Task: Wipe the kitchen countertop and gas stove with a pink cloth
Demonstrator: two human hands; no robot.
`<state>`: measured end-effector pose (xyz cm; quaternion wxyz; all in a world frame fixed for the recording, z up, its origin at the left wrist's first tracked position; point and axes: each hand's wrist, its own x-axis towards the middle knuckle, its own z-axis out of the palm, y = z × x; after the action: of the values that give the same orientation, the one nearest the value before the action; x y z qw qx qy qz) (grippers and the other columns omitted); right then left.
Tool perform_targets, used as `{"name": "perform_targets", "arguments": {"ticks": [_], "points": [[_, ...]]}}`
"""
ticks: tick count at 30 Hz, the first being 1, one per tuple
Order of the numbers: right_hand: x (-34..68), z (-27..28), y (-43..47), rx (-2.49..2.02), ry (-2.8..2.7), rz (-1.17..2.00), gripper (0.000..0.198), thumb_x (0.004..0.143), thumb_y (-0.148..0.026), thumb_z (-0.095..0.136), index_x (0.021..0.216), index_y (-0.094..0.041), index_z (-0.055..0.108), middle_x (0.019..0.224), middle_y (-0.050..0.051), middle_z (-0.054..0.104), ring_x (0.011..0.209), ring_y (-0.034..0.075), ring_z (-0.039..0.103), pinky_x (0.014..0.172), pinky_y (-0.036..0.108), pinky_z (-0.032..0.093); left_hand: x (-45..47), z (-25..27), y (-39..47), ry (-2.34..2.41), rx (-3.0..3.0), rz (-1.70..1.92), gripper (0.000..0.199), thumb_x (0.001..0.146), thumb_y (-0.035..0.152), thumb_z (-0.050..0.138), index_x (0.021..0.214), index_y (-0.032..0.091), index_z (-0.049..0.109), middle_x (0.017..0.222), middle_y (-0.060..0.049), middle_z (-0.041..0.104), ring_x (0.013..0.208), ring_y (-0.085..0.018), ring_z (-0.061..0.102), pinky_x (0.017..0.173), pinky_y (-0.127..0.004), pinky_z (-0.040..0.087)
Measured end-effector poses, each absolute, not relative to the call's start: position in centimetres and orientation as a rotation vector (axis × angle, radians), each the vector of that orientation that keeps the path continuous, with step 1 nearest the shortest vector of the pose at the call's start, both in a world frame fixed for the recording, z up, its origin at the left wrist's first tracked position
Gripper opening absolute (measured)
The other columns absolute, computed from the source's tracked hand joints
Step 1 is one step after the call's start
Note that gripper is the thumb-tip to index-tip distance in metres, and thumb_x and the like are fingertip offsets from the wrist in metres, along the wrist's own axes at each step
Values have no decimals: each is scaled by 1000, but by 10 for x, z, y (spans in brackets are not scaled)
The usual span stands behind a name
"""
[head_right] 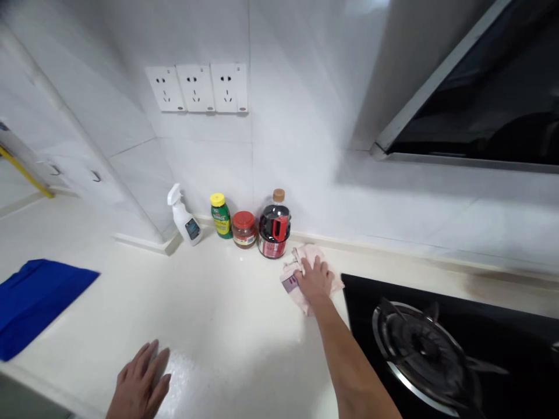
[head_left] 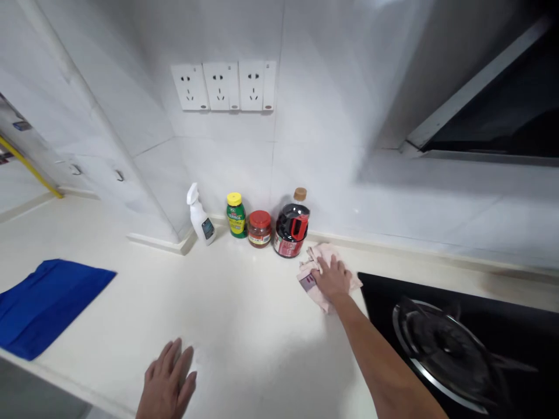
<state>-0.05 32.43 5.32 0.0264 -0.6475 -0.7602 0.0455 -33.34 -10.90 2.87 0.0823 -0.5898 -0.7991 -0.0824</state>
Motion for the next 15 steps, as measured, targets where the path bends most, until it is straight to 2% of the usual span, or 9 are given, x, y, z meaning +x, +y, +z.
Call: {"name": "perform_targets", "arguments": {"ticks": [3, 7, 10, 15], "points": [[-9, 47, 296, -1925, -2369, 96, 54, 99, -50, 33, 148, -32, 47, 165, 11, 25, 149, 36, 20, 113, 55, 20, -332, 31, -109, -2380, -1760, -234, 47, 93, 48, 51, 134, 27, 61, 149, -13, 54, 139, -32, 46, 102, -50, 45], [-32, 45, 239, -1823, -2409, 111, 60, 96, -58, 39, 147, -27, 49, 164, 15, 26, 150, 41, 17, 113, 60, 18, -329, 33, -108, -2408, -1760, -224, 48, 93, 48, 50, 135, 27, 60, 149, -14, 54, 139, -33, 46, 102, -52, 44], [-71, 56, 199, -1745, -2444, 227, 63, 94, -60, 45, 146, -24, 51, 164, 18, 26, 150, 45, 17, 113, 63, 17, -329, 34, -108, -2415, -1755, -233, 46, 93, 48, 49, 133, 27, 62, 148, -13, 55, 139, -33, 46, 102, -52, 44], [-126, 71, 115, -1266, -2669, 555, 51, 96, -54, 47, 140, -30, 54, 165, 10, 28, 153, 38, 15, 117, 60, 14, -331, 35, -107, -2375, -1756, -255, 45, 95, 46, 47, 132, 26, 63, 146, -13, 57, 136, -33, 49, 100, -51, 46]]}}
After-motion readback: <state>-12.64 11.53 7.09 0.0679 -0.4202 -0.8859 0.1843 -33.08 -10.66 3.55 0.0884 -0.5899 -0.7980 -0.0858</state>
